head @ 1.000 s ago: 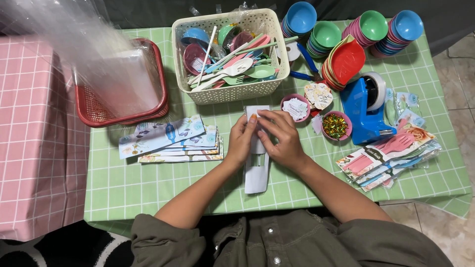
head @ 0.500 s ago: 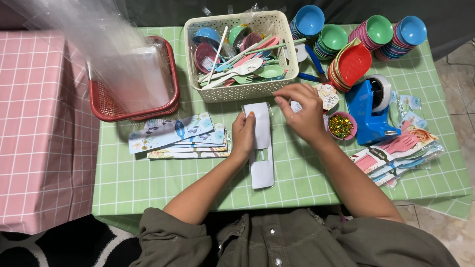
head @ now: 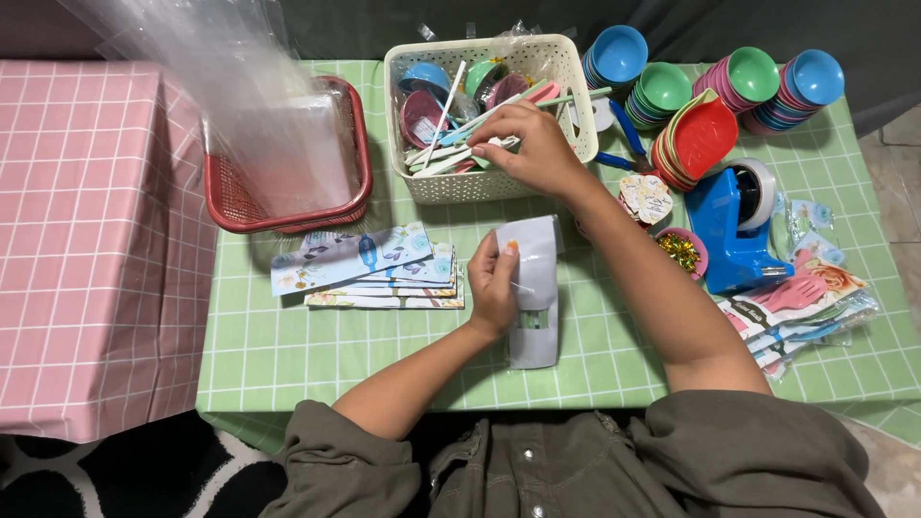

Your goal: The person is packaging plastic spoons and forks into individual plastic bags and sealing them at a workstation.

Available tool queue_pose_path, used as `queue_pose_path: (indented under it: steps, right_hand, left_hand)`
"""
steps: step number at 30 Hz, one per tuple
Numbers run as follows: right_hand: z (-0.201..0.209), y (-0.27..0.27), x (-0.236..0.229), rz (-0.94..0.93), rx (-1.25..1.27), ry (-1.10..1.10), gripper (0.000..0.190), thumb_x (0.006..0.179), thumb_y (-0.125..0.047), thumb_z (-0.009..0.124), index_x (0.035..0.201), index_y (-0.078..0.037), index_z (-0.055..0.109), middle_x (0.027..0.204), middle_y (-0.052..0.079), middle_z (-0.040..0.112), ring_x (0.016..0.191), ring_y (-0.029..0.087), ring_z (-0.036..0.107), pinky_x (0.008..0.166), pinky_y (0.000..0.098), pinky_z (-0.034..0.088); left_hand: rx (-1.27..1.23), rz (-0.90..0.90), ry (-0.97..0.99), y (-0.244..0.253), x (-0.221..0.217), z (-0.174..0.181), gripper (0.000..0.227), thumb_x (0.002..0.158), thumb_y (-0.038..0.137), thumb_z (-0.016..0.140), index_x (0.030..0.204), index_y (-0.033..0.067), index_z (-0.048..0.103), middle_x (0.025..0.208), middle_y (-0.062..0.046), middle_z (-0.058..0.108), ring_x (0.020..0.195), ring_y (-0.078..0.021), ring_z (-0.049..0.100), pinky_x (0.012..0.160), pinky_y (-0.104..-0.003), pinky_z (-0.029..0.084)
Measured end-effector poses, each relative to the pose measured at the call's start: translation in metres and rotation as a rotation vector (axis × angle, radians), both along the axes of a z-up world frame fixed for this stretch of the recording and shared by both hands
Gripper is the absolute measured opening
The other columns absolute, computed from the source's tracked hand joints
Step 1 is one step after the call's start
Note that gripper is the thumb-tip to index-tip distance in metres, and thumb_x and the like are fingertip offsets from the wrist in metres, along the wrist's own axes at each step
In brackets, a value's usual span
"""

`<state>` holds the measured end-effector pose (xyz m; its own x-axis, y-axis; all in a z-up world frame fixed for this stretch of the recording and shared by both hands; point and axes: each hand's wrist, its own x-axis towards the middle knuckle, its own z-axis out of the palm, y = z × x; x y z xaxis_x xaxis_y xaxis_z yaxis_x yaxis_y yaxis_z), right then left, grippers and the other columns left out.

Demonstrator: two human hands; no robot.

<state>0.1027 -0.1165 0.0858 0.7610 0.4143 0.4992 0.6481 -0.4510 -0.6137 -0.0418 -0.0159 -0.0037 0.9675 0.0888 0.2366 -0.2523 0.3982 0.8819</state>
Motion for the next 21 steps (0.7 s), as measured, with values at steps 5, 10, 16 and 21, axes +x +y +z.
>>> queue_pose_path:
  steps: [5,10,16,21]
  right_hand:
    - [-0.004,0.016,-0.005,0.023,-0.122,-0.022,0.008,0.089,-0.02,0.078,0.097,-0.018,0.078,0.095,0.004,0.071,0.092,0.027,0.059,0.087,0.042,0.042]
    - [-0.012,0.027,-0.001,-0.008,-0.193,-0.038,0.01,0.086,-0.026,0.08,0.095,-0.023,0.077,0.093,-0.004,0.069,0.095,0.021,0.057,0.09,0.0382,0.037]
    - [-0.013,0.025,0.002,0.069,-0.138,0.032,0.008,0.083,-0.022,0.081,0.087,-0.024,0.074,0.092,-0.007,0.07,0.096,0.02,0.057,0.09,0.0379,0.036]
    - [-0.004,0.006,0.001,0.196,0.176,0.102,0.003,0.091,-0.014,0.078,0.091,-0.014,0.075,0.098,0.004,0.073,0.094,0.021,0.06,0.09,0.0345,0.042]
  left_hand:
    - [0.022,-0.056,-0.118,-0.001,-0.01,0.011,0.02,0.101,0.019,0.053,0.091,0.0057,0.062,0.075,-0.002,0.06,0.078,-0.0058,0.051,0.069,-0.025,0.047]
    - [0.026,-0.045,-0.136,0.0,-0.01,0.019,0.021,0.101,0.019,0.053,0.087,0.0068,0.061,0.068,0.0,0.055,0.07,-0.0057,0.049,0.064,-0.024,0.045]
    - [0.014,-0.048,-0.145,0.0,-0.008,0.015,0.021,0.102,0.02,0.052,0.087,0.0073,0.06,0.068,0.0,0.055,0.07,-0.006,0.048,0.063,-0.024,0.044]
    - [0.044,-0.05,-0.101,-0.002,-0.005,0.005,0.022,0.103,0.021,0.05,0.088,0.0091,0.06,0.07,0.002,0.056,0.071,-0.0054,0.049,0.067,-0.023,0.044]
